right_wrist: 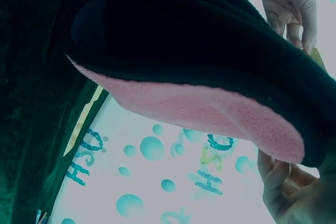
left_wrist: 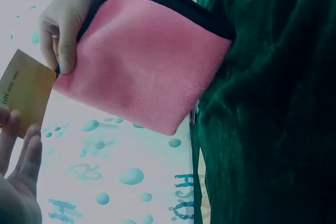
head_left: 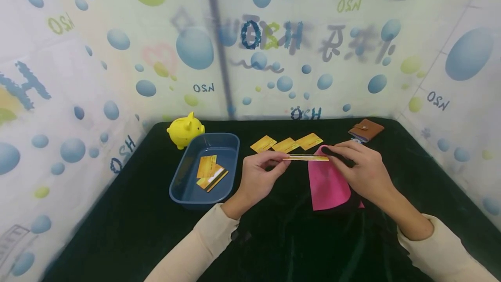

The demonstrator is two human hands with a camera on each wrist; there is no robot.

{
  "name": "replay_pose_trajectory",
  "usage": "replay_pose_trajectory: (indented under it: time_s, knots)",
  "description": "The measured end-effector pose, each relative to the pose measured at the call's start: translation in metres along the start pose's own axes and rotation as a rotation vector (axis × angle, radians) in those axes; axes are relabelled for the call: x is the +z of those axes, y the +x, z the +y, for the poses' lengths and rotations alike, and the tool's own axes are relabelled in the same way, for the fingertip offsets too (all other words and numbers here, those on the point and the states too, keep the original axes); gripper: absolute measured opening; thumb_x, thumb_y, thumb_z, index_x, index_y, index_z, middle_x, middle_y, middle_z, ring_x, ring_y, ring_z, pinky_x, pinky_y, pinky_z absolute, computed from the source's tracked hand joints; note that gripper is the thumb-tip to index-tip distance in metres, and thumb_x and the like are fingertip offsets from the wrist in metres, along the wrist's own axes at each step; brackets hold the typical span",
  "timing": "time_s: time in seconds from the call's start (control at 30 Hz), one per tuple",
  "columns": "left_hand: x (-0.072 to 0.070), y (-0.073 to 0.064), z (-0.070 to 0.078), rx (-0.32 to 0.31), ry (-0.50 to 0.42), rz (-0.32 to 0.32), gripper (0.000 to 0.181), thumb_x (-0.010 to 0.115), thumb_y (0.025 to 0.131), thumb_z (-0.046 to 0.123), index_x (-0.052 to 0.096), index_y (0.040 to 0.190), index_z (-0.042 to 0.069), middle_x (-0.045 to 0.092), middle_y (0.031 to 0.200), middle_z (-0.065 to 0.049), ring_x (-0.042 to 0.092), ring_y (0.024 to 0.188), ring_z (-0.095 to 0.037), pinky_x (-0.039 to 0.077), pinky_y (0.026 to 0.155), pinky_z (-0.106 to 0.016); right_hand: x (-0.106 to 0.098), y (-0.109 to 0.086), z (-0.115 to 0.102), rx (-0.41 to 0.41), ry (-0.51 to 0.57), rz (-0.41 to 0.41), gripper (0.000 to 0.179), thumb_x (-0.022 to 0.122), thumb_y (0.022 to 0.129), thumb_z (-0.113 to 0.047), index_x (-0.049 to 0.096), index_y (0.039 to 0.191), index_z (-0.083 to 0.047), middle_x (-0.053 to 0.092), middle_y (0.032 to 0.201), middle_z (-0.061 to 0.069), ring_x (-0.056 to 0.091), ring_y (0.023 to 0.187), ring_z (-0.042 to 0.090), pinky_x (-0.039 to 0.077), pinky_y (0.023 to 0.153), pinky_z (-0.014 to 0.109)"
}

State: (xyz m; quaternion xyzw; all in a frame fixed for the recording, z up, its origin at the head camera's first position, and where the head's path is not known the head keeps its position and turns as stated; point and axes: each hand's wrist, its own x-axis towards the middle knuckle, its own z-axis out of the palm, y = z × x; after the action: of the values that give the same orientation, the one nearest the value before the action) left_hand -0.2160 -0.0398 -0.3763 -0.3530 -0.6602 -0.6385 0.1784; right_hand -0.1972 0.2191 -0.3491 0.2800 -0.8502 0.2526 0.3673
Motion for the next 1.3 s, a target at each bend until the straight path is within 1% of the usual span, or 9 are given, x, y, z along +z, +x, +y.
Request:
replay_pose_trajectory:
  time_s: [0.13,0.3,0.47,0.57,0.77,0.87,1.0,1.17,1.3]
  knots:
    - [-0.0001,-0.0010,0.0000,-0.025,0.023,-0.011,0.015,0.072,0.090,0.005,0.074,0.104,0.001,0.076,0.095,-0.011,0.072,0.079,-0.016,0.060,0.077,-0.035,-0.0006,-0.0009,-0.0002,-0.012,0.002,0.015,0.039,0.087,0.069,0.002,0.077,0.106,-0.005,0.074,0.096,0.004,0.068,0.083,0.017,0.043,0.077,0.002]
    - [-0.0001,0.0002,0.0010,-0.050,0.090,-0.003,0.020,0.073,0.089,0.006,0.074,0.108,0.001,0.075,0.097,-0.010,0.072,0.080,-0.016,0.060,0.076,-0.032,-0.0012,-0.0008,-0.0010,-0.018,0.011,0.017,0.041,0.088,0.068,0.001,0.077,0.107,-0.005,0.074,0.096,0.005,0.068,0.083,0.017,0.043,0.077,0.002]
    - [0.0012,-0.0004,0.0018,-0.089,0.113,-0.006,0.030,0.076,0.084,-0.001,0.070,0.113,-0.005,0.074,0.102,-0.017,0.073,0.085,-0.026,0.060,0.077,-0.036,-0.0010,-0.0001,-0.0013,-0.020,0.031,0.019,0.041,0.088,0.068,0.002,0.076,0.107,-0.004,0.074,0.096,0.006,0.067,0.083,0.018,0.044,0.076,0.003]
    - [0.0021,-0.0009,0.0022,-0.103,0.101,-0.003,0.033,0.076,0.083,-0.004,0.068,0.115,-0.008,0.073,0.104,-0.021,0.072,0.087,-0.030,0.060,0.078,-0.038,-0.0008,0.0000,-0.0009,-0.025,0.033,0.030,0.042,0.087,0.068,0.002,0.076,0.108,-0.004,0.074,0.096,0.006,0.068,0.083,0.018,0.044,0.076,0.003]
    - [0.0019,-0.0010,0.0035,-0.158,0.067,0.037,0.028,0.077,0.085,0.002,0.071,0.112,-0.001,0.074,0.103,-0.014,0.072,0.088,-0.022,0.059,0.079,-0.031,-0.0006,0.0000,-0.0006,-0.021,0.051,0.043,0.041,0.087,0.068,0.003,0.076,0.107,-0.004,0.074,0.095,0.007,0.067,0.084,0.018,0.042,0.079,0.002]
    - [0.0018,-0.0013,0.0031,-0.178,0.031,0.044,0.025,0.077,0.085,0.005,0.069,0.109,0.001,0.074,0.103,-0.012,0.072,0.088,-0.020,0.060,0.077,-0.030,-0.0006,-0.0001,-0.0008,-0.024,0.056,0.043,0.041,0.087,0.068,0.003,0.076,0.107,-0.004,0.074,0.095,0.007,0.067,0.084,0.019,0.042,0.079,0.002]
    - [0.0028,-0.0013,0.0030,-0.214,-0.008,0.021,0.028,0.077,0.086,0.004,0.063,0.110,0.002,0.073,0.099,-0.014,0.072,0.085,-0.021,0.060,0.076,-0.031,-0.0007,0.0003,-0.0011,-0.033,0.054,0.036,0.041,0.087,0.068,0.001,0.076,0.107,-0.004,0.073,0.096,0.008,0.067,0.084,0.018,0.044,0.076,0.003]
    - [0.0037,-0.0010,0.0033,-0.253,-0.028,-0.034,0.043,0.076,0.086,0.003,0.057,0.125,0.006,0.072,0.096,-0.014,0.073,0.081,-0.022,0.059,0.079,-0.031,-0.0009,0.0009,-0.0016,-0.034,0.056,0.028,0.040,0.087,0.069,0.000,0.076,0.107,-0.004,0.074,0.096,0.007,0.067,0.084,0.017,0.047,0.071,0.007]
    - [0.0035,-0.0008,0.0024,-0.261,-0.046,-0.059,0.049,0.074,0.087,0.001,0.055,0.133,0.006,0.071,0.095,-0.015,0.073,0.081,-0.024,0.059,0.079,-0.031,-0.0003,0.0014,-0.0018,-0.040,0.064,0.033,0.040,0.087,0.068,0.002,0.076,0.107,-0.003,0.074,0.096,0.007,0.067,0.083,0.018,0.047,0.071,0.007]
